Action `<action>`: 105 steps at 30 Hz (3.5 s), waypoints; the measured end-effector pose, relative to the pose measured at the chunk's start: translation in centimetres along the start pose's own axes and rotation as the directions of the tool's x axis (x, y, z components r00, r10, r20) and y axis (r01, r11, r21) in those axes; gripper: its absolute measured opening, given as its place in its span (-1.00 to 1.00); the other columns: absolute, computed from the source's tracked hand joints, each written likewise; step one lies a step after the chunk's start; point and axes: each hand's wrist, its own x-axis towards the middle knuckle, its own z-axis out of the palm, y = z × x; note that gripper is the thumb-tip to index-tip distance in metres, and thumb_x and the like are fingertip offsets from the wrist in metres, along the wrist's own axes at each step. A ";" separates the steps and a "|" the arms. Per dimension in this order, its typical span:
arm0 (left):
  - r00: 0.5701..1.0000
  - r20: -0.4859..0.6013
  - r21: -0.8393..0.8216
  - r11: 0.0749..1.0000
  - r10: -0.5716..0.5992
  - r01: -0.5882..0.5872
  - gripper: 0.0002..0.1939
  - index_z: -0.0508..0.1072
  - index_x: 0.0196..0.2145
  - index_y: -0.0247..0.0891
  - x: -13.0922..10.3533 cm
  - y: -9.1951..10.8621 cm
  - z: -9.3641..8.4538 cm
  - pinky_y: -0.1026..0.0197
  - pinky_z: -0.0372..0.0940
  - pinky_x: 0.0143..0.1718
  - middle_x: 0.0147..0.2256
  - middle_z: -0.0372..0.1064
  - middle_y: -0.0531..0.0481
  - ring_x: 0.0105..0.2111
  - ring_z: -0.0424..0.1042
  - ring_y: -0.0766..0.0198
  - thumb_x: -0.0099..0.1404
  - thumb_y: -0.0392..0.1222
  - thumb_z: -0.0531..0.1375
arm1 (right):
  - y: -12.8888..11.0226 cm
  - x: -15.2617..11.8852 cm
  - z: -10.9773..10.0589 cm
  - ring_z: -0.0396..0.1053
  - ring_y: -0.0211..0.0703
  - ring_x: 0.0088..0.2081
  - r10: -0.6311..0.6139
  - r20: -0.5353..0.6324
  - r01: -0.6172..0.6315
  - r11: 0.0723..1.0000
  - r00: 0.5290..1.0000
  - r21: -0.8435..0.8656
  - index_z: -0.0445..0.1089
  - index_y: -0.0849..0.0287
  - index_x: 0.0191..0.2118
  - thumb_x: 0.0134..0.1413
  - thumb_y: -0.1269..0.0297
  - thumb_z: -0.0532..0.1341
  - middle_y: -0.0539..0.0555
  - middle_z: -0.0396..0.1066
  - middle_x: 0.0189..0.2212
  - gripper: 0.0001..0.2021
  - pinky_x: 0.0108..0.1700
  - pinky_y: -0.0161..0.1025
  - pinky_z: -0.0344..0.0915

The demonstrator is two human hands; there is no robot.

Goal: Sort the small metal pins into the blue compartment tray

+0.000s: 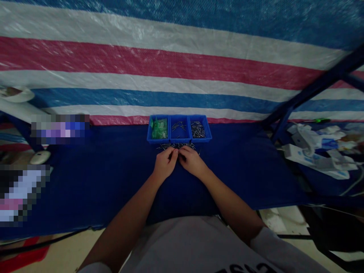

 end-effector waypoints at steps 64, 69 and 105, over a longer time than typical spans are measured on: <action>0.993 -0.104 -0.069 0.996 -0.061 0.054 -0.80 0.42 -0.19 -0.21 0.1 -0.8 0.5 0.33 0.25 -0.42 -0.48 0.40 0.10 -0.51 0.38 0.37 0.32 -0.08 0.12 | 1.0 0.1 -0.4 0.52 -0.16 -0.32 0.281 -0.275 -0.120 0.867 0.919 0.484 0.51 0.12 -0.30 0.07 0.27 0.28 0.05 0.56 -0.33 -0.91 -0.24 -0.24 0.45; 0.994 -0.102 -0.055 0.998 -0.047 0.041 -0.81 0.42 -0.20 -0.21 0.1 -0.8 0.6 0.34 0.25 -0.43 -0.50 0.39 0.10 -0.52 0.37 0.38 0.33 -0.09 0.11 | 1.0 0.1 -0.7 0.52 -0.15 -0.34 0.299 -0.277 -0.140 0.869 0.913 0.474 0.52 0.11 -0.31 0.05 0.25 0.29 0.05 0.56 -0.34 -0.91 -0.26 -0.24 0.45; 0.994 -0.104 -0.051 0.998 -0.042 0.037 -0.80 0.43 -0.22 -0.23 0.2 -0.8 0.4 0.33 0.23 -0.44 -0.50 0.37 0.10 -0.53 0.34 0.39 0.34 -0.09 0.09 | 0.1 0.2 -1.2 0.50 -0.16 -0.22 0.149 -0.306 -0.034 0.935 0.940 0.353 0.49 0.08 -0.33 0.12 0.37 0.20 0.06 0.54 -0.28 -0.89 -0.09 -0.18 0.43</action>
